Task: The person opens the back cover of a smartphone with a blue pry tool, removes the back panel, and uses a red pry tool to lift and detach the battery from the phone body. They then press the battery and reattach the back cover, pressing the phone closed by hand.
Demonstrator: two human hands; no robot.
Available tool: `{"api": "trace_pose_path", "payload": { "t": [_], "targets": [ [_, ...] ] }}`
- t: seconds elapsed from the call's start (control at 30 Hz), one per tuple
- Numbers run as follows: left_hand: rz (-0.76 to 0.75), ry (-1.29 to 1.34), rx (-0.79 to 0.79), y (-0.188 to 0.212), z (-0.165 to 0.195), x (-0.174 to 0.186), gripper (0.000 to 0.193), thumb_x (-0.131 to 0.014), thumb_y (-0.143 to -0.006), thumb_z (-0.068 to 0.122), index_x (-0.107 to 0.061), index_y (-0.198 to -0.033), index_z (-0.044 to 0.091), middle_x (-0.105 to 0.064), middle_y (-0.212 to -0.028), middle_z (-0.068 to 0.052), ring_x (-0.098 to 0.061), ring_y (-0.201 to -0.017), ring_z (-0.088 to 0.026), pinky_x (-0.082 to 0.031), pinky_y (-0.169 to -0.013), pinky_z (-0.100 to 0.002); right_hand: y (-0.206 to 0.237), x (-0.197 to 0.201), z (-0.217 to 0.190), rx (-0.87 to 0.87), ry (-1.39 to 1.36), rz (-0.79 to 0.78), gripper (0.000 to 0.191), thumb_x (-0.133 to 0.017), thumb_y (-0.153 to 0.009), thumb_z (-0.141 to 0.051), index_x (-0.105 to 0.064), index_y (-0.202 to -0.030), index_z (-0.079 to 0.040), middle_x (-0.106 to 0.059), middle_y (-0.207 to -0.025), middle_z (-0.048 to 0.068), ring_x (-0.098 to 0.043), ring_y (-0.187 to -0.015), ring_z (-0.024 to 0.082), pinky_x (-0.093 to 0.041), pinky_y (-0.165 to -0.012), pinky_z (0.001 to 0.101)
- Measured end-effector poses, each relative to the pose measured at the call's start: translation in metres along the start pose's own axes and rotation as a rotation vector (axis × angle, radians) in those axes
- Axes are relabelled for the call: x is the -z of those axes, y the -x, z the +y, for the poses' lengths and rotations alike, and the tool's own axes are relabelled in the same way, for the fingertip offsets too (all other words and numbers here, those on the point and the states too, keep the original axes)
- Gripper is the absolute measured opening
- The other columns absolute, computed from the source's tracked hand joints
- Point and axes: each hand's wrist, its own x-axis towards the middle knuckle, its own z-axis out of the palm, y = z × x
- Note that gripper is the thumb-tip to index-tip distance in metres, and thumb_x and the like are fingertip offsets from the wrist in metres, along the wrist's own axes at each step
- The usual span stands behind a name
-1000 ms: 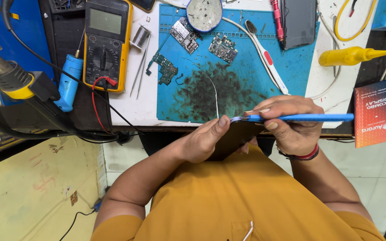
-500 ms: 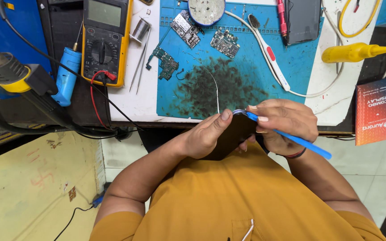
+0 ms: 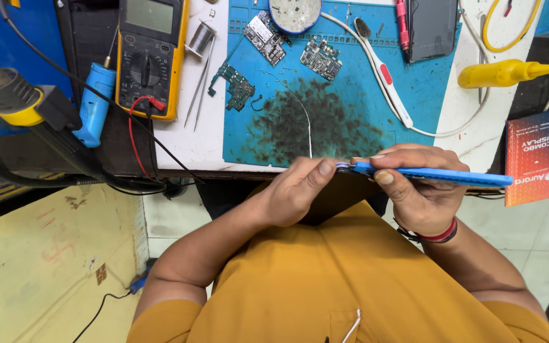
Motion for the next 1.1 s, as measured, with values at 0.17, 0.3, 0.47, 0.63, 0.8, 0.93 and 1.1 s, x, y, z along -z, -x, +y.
{"api": "trace_pose_path", "payload": {
  "t": [0.17,0.3,0.47,0.63,0.8,0.93,1.1],
  "targets": [
    [0.413,-0.460,-0.299,0.009,0.007,-0.024,0.073,-0.088,-0.090,0.036,-0.038,-0.132,0.004,-0.067,-0.112,-0.013,-0.076,-0.099,-0.021,-0.063,-0.083,-0.032,-0.002,-0.005,-0.006,-0.054,-0.059,0.013,0.009,-0.069,-0.103,0.000,-0.071,-0.112,0.004,-0.074,-0.098,0.014,-0.077,-0.091,0.019,-0.063,-0.083,0.0249],
    [0.477,-0.645,-0.358,0.008,0.006,-0.035,0.088,-0.097,-0.075,0.033,-0.036,-0.132,0.005,-0.064,-0.118,-0.017,-0.075,-0.099,-0.031,-0.062,-0.084,-0.038,0.003,-0.013,-0.004,-0.116,-0.102,0.107,0.011,-0.069,-0.104,0.004,-0.070,-0.115,0.004,-0.075,-0.103,0.014,-0.074,-0.091,0.016,-0.060,-0.084,0.0236],
    [0.476,-0.589,-0.217,0.004,0.002,-0.035,0.093,-0.098,-0.073,0.031,-0.033,-0.134,0.004,-0.064,-0.114,-0.014,-0.073,-0.098,-0.028,-0.060,-0.086,-0.038,0.000,-0.013,0.008,-0.180,-0.094,0.165,0.014,-0.069,-0.108,-0.006,-0.068,-0.116,0.006,-0.073,-0.102,0.013,-0.071,-0.090,0.016,-0.060,-0.084,0.0283],
    [0.473,-0.132,-0.209,-0.014,-0.017,-0.019,0.087,-0.091,-0.080,0.012,-0.029,-0.140,0.005,-0.053,-0.125,-0.009,-0.058,-0.117,-0.019,-0.051,-0.105,-0.032,-0.067,0.007,0.054,-0.478,-0.337,0.200,0.037,-0.062,-0.109,-0.030,-0.065,-0.123,0.004,-0.072,-0.103,0.015,-0.070,-0.086,0.019,-0.059,-0.079,0.0332],
    [0.240,0.506,-0.109,-0.015,-0.039,0.000,0.077,-0.080,-0.084,0.010,-0.031,-0.143,0.006,-0.050,-0.117,-0.007,-0.053,-0.103,-0.014,-0.046,-0.093,-0.029,-0.094,0.019,0.065,-0.758,-0.689,0.079,0.052,-0.050,-0.100,-0.045,-0.064,-0.124,-0.001,-0.075,-0.111,0.015,-0.073,-0.089,0.020,-0.058,-0.080,0.0325],
    [0.056,0.936,-0.086,-0.009,-0.048,0.003,0.065,-0.076,-0.090,0.022,-0.036,-0.139,0.003,-0.053,-0.109,-0.011,-0.056,-0.093,-0.017,-0.046,-0.091,-0.033,-0.066,0.001,0.043,-0.368,-0.270,-0.134,0.040,-0.073,-0.094,-0.027,-0.062,-0.126,-0.005,-0.071,-0.113,0.008,-0.067,-0.092,0.015,-0.056,-0.085,0.0291],
    [0.054,0.850,0.022,-0.006,-0.040,0.011,0.078,-0.076,-0.083,0.027,-0.037,-0.146,0.003,-0.058,-0.119,-0.015,-0.062,-0.105,-0.024,-0.050,-0.100,-0.040,-0.057,-0.009,0.025,0.004,0.203,-0.317,0.035,-0.091,-0.081,-0.015,-0.065,-0.101,-0.005,-0.065,-0.096,0.004,-0.056,-0.080,0.012,-0.048,-0.074,0.0250]
  ]
}}
